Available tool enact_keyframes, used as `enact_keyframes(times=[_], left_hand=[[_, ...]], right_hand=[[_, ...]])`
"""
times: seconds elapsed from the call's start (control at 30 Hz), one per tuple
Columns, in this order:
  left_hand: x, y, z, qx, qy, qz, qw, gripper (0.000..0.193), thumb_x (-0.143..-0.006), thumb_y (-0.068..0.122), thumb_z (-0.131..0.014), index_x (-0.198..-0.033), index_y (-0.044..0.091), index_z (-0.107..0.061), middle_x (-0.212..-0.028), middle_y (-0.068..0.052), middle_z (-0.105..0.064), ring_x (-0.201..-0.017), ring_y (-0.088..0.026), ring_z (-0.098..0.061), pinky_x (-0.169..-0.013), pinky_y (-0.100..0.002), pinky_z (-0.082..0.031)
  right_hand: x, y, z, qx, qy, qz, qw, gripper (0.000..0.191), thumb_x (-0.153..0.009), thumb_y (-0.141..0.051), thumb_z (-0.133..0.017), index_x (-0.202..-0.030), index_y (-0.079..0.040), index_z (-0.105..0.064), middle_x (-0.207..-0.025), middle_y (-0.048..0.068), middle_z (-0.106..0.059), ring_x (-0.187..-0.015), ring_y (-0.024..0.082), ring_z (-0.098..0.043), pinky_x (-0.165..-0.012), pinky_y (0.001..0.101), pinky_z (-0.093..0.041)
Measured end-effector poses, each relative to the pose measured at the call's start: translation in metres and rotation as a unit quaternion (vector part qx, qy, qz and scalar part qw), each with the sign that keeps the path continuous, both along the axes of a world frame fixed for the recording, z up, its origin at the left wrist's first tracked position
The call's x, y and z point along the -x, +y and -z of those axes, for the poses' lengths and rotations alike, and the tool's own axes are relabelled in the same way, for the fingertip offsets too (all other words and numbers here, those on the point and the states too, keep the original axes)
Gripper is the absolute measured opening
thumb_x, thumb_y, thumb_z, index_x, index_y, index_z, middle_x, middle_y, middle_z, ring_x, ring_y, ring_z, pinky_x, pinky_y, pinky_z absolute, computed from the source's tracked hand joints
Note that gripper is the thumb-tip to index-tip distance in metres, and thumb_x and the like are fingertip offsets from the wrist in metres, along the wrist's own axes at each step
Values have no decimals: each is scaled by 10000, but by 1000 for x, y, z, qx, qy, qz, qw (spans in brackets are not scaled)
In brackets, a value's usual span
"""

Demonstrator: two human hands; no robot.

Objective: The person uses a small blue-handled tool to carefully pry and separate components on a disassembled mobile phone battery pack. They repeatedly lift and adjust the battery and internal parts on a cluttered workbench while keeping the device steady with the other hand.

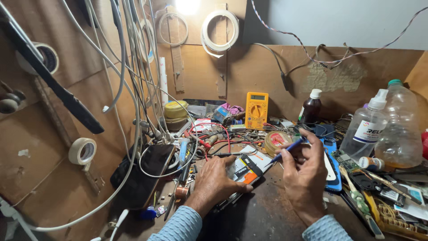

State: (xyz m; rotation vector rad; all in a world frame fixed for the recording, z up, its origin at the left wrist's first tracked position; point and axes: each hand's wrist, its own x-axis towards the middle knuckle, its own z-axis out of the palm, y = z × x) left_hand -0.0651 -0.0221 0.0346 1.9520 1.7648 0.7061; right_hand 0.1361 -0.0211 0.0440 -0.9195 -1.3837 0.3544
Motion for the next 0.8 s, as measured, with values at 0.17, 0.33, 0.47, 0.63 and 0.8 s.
enact_keyframes(times=[0.17, 0.33, 0.47, 0.63, 0.8], left_hand=[[1, 0, 1, -13, -11, 3, 1000, 1002, -516, 538, -941, -1376, 136, -621, -1222, -149, -657, -1228, -271, -590, -1065, -399, -435], [0, 0, 4, -11, -13, -4, 1000, 998, -515, 549, -934, -1378, 155, -623, -1220, -127, -655, -1233, -267, -586, -1052, -404, -441], [-1, 2, 5, -3, 1, -8, 1000, 1015, -508, 566, -932, -1385, 163, -620, -1198, -126, -658, -1221, -268, -589, -1045, -408, -449], [-2, 2, 6, -7, 0, -10, 1000, 1025, -502, 567, -940, -1385, 158, -616, -1194, -124, -652, -1215, -266, -591, -1037, -414, -451], [-2, 2, 5, -1, 3, -11, 1000, 1007, -506, 569, -938, -1370, 155, -628, -1187, -120, -656, -1218, -266, -592, -1035, -418, -455]], right_hand=[[5, 9, -6, 12, 1, -18, 1000, 517, -947, 31, -622, -1418, 4, -411, -1004, 129, -694, -911, 177, -717, -825, 301, -607], [10, 12, -5, 24, 9, -39, 999, 517, -943, 27, -614, -1417, -6, -410, -1005, 122, -694, -932, 166, -718, -836, 299, -604], [12, 11, -3, 24, -3, -30, 999, 511, -941, 21, -619, -1410, -9, -416, -1003, 121, -719, -941, 164, -732, -846, 297, -609], [14, 9, -2, 22, 6, -38, 999, 507, -944, 20, -613, -1412, -11, -420, -1023, 132, -717, -941, 167, -737, -855, 300, -609], [15, 9, -1, 22, 12, -50, 998, 492, -948, 21, -609, -1405, -10, -429, -1042, 128, -719, -945, 168, -730, -855, 302, -602]])
